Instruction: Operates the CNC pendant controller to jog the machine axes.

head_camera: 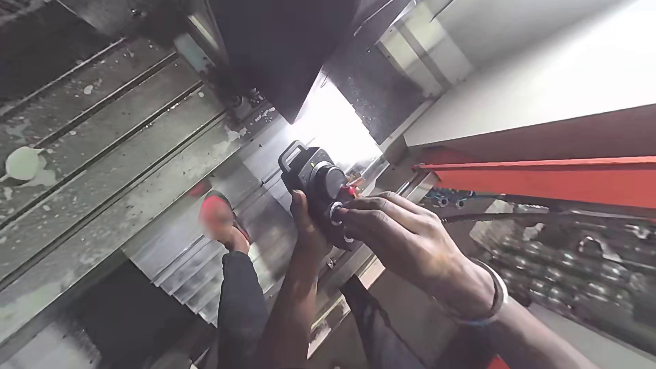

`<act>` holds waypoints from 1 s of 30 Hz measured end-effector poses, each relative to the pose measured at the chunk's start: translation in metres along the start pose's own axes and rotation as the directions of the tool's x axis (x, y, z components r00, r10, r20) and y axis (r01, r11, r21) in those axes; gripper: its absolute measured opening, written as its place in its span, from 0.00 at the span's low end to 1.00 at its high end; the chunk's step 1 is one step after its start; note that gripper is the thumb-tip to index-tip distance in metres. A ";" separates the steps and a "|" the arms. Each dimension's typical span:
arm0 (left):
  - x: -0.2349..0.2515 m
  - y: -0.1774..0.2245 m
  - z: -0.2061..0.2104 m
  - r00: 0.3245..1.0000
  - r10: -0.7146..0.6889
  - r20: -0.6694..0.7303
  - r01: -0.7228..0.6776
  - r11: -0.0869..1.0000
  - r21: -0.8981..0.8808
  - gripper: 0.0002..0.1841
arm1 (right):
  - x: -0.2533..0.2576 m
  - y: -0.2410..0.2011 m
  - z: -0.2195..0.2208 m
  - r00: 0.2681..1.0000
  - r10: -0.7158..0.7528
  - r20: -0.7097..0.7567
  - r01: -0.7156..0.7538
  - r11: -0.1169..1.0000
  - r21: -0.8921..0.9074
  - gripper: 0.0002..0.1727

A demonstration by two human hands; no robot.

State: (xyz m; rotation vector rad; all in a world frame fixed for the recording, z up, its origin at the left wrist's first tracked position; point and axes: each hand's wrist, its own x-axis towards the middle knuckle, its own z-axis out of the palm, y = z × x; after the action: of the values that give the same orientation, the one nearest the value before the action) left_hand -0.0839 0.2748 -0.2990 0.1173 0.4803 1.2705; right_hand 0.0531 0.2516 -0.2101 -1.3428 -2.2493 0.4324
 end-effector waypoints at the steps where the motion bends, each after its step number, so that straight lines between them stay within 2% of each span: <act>1: -0.001 0.000 0.002 1.000 -0.020 -0.008 0.020 1.000 0.008 0.34 | -0.001 0.001 -0.002 0.999 0.040 0.014 -0.040 0.999 0.015 0.09; 3: -0.006 0.003 0.007 0.997 -0.066 -0.029 0.068 0.996 0.053 0.36 | -0.004 0.002 -0.007 0.982 0.184 0.047 -0.188 0.979 0.079 0.17; 5: -0.010 0.010 0.015 0.998 -0.062 -0.031 0.066 0.989 0.133 0.29 | -0.001 0.004 -0.009 0.943 0.328 0.052 -0.331 0.921 0.206 0.30; 7: -0.005 0.011 0.017 1.000 -0.003 -0.005 0.004 0.962 0.271 0.28 | 0.008 0.006 -0.013 0.915 0.393 0.090 -0.401 0.865 0.300 0.37; 8: -0.005 0.011 0.018 1.000 -0.003 0.008 0.000 0.944 0.330 0.31 | 0.013 0.004 -0.015 0.902 0.416 0.118 -0.432 0.857 0.283 0.38; 11: -0.002 0.003 0.020 1.000 -0.019 0.014 0.013 0.944 0.330 0.29 | 0.022 -0.001 -0.012 0.881 0.458 0.118 -0.472 0.868 0.153 0.34; 13: 0.000 -0.006 0.016 0.998 0.012 0.058 -0.028 0.957 0.289 0.27 | 0.025 -0.002 -0.008 0.878 0.473 0.072 -0.478 0.868 0.135 0.30; 15: 0.002 -0.009 0.011 0.995 0.029 0.091 -0.052 0.963 0.265 0.28 | 0.027 -0.003 -0.002 0.875 0.481 0.056 -0.484 0.860 0.163 0.29; 19: 0.004 -0.007 0.009 0.997 0.025 0.069 -0.043 0.960 0.276 0.29 | 0.032 -0.004 0.003 0.860 0.504 0.075 -0.509 0.839 0.194 0.28; 24: 0.005 -0.003 0.013 0.998 0.019 0.067 -0.033 0.977 0.212 0.27 | 0.033 0.000 0.006 0.879 0.474 0.046 -0.472 0.854 0.218 0.28; 30: 0.007 -0.002 0.009 0.994 0.053 0.097 -0.074 0.972 0.224 0.26 | 0.037 -0.001 0.008 0.897 0.437 0.063 -0.438 0.861 0.259 0.29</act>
State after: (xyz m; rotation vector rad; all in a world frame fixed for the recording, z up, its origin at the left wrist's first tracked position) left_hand -0.0773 0.2821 -0.2931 0.3841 0.5460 1.2640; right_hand 0.0330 0.2835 -0.2071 -1.6978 -1.7879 0.8609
